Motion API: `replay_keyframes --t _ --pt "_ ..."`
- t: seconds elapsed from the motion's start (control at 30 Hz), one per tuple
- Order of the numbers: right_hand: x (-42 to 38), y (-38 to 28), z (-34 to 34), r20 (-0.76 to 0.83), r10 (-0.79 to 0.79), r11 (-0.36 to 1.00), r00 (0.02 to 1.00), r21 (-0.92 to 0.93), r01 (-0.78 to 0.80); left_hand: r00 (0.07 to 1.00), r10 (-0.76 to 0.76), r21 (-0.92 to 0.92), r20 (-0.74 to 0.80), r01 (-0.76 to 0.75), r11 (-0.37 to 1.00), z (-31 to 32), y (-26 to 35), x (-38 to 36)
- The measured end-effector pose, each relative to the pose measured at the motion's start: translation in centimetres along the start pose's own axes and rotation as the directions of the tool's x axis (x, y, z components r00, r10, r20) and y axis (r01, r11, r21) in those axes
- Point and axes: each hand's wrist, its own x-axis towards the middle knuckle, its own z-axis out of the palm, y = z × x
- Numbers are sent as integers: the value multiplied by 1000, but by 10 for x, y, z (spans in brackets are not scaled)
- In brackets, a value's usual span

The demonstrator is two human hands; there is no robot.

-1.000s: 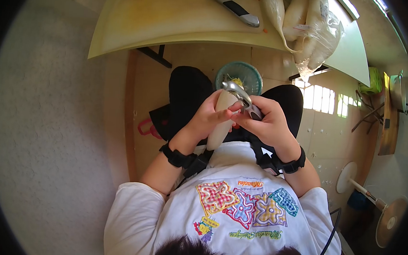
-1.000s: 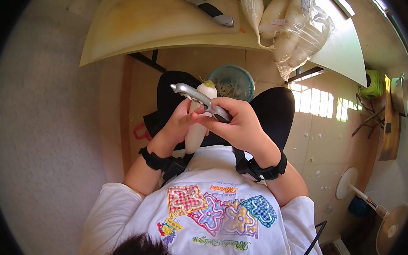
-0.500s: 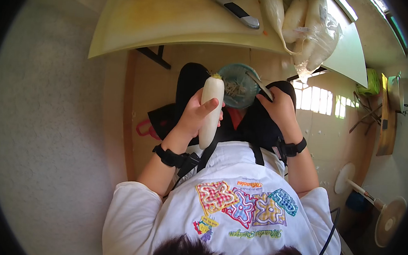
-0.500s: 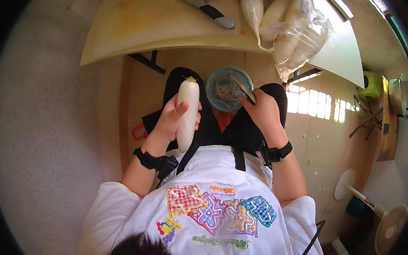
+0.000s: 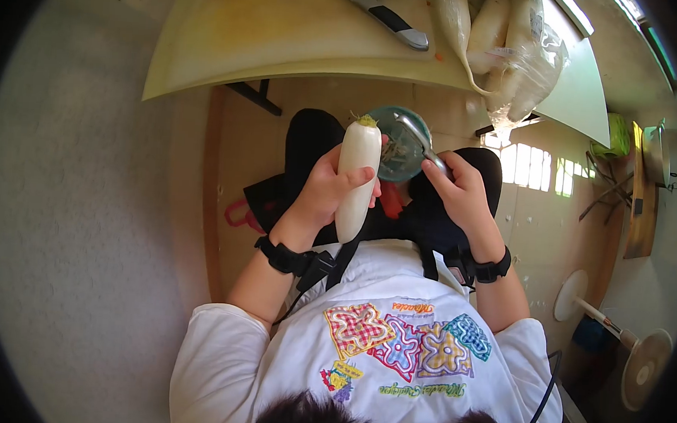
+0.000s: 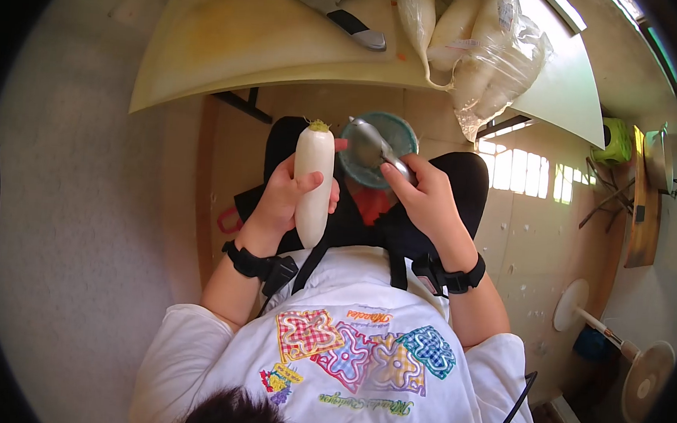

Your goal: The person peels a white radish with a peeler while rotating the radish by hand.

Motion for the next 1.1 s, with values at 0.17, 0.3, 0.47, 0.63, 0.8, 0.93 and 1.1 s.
replay_keyframes --t 0.17,0.3,0.47,0.63,0.8,0.93,1.1 --pt "-5 5 -10 156 80 913 984 385 -136 999 38 -134 -33 -42 990 17 6 2" --pt "-5 6 -9 183 66 912 981 388 -133 996 91 -122 -8 -91 988 24 6 3" --pt "-6 8 -7 128 27 959 991 276 -62 985 38 -273 166 9 962 27 9 0" --pt "-12 4 -7 73 7 972 997 233 -24 980 48 -344 194 22 939 29 6 -2" --pt "-18 3 -9 44 -26 975 999 220 16 978 44 -282 206 16 959 29 5 -6" --pt "-27 1 -12 -2 -37 978 999 207 37 978 29 -261 204 26 965 29 1 -5" --pt "-28 0 -16 -93 -80 981 992 168 95 985 8 -276 170 40 960 33 4 2"
